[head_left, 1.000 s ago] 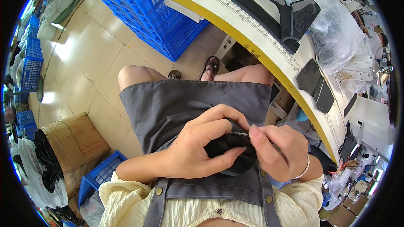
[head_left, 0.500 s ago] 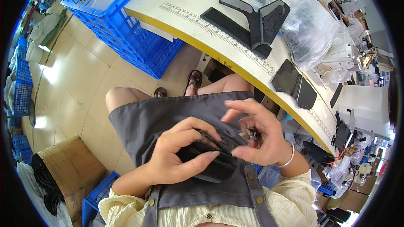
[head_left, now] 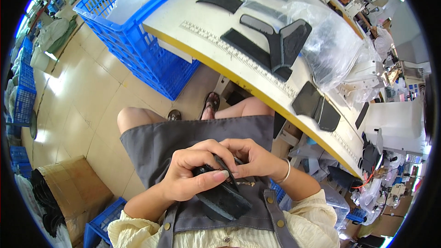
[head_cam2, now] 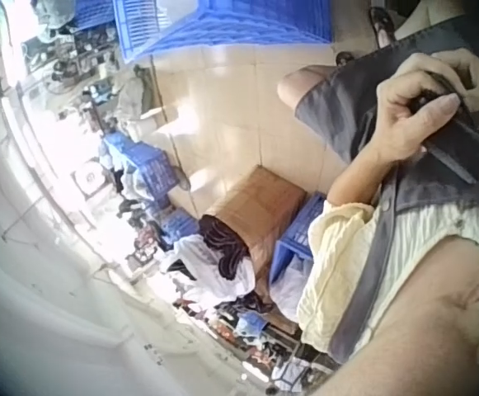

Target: The recorder is using a small trimming tool to remove excess material and refine the edges of shoe upper components.

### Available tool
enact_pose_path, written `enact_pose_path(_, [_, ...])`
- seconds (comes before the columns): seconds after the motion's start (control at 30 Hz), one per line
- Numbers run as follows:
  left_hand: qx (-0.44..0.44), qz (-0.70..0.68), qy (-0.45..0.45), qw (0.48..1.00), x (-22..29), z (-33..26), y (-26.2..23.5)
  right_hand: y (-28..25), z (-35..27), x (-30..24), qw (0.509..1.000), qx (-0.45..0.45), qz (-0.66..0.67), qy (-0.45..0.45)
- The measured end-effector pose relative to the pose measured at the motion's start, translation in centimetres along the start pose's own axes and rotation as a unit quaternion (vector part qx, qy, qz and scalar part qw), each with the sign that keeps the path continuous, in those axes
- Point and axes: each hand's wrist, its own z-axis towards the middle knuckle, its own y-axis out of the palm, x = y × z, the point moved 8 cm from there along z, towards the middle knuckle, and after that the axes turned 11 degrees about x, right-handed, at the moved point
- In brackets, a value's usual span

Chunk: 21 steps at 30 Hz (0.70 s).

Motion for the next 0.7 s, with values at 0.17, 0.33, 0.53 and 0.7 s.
enact_pose_path(0.17, [0.006, 0.059, 0.048, 0.997, 0.8, 0.5, -0.7, -1.2, -0.3, -0.6, 0.991, 0.129, -0.026, 0.018])
enact_pose_path(0.33, [0.041, 0.127, 0.058, 0.989, 1.5, 0.9, -1.1, -2.5, -1.1, -1.5, 0.971, 0.222, -0.017, 0.084])
enact_pose_path(0.53, [0.189, 0.168, 0.065, 0.965, 1.6, 1.2, -5.8, -6.9, -3.2, -8.5, 0.903, 0.408, -0.094, -0.094])
enact_pose_path(0.7, [0.208, 0.129, -0.027, 0.969, -0.3, 1.5, -6.1, -6.9, -4.0, -11.9, 0.834, 0.435, -0.267, -0.209])
